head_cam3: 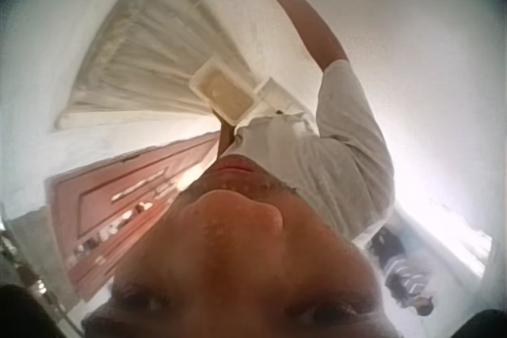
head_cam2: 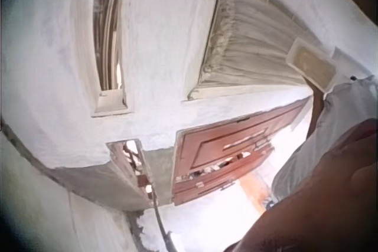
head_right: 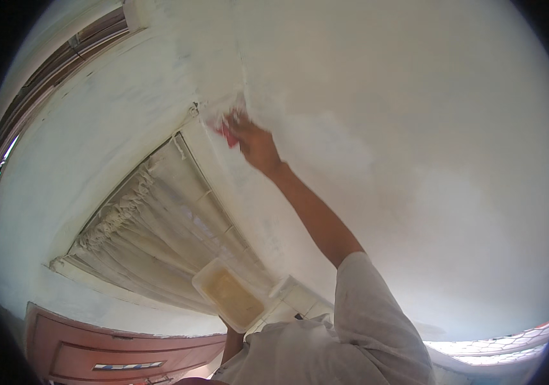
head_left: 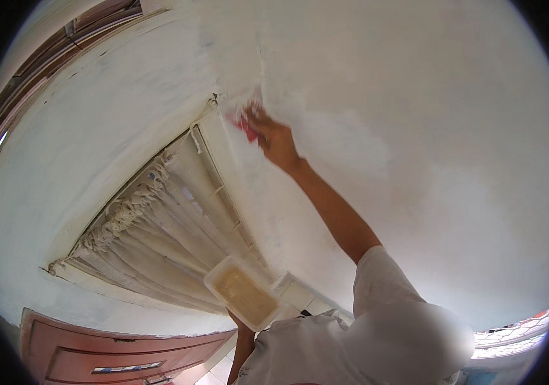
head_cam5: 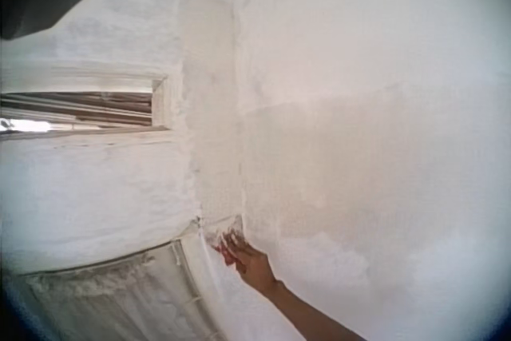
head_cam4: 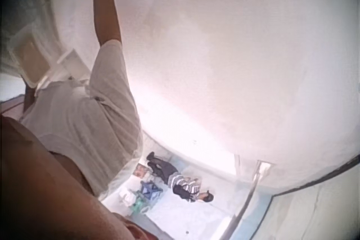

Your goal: The person applies wall putty to a high section of an interior wall using a plastic putty knife, repeatedly loading the tool from a plastic container held in their other hand.

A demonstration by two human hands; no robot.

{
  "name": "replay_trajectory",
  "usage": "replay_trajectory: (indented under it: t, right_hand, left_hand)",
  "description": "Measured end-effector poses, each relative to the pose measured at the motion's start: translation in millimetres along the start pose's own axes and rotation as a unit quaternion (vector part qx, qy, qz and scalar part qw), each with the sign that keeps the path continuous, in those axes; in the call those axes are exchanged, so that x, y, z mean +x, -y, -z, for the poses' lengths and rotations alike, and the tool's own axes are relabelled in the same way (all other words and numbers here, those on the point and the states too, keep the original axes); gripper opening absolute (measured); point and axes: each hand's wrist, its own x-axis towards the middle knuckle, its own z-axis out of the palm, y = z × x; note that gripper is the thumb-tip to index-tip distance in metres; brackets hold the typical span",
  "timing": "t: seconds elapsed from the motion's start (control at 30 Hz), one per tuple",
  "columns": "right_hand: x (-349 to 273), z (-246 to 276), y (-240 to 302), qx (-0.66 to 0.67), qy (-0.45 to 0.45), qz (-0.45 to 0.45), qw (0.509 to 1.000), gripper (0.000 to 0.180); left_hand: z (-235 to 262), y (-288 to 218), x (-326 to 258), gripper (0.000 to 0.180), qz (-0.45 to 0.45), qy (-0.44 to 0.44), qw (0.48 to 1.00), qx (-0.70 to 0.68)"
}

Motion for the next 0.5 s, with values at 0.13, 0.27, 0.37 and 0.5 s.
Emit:
replay_trajectory:
  t: [0.13,0.27,0.37,0.5]
  right_hand:
    - [-86.8,-7.6,14.7,0.011,0.092,-0.074,0.993,0.075]
    - [-121.8,15.6,19.6,0.008,0.169,-0.081,0.982,0.069]
    - [-91.4,41.6,19.6,-0.003,0.115,-0.02,0.993,0.063]
    - [42.8,83.1,32.5,-0.003,-0.042,0.063,0.997,0.061]
  left_hand:
    - [3.3,6.2,1.0,0.059,0.001,-0.001,1.0,-0.008]
    - [10.8,12.7,4.2,0.059,-0.011,0.006,1.0,-0.02]
    - [10.5,12.5,5.2,0.059,-0.017,0.001,0.999,-0.028]
    - [3.7,9.0,1.8,0.059,-0.02,-0.011,0.999,-0.021]
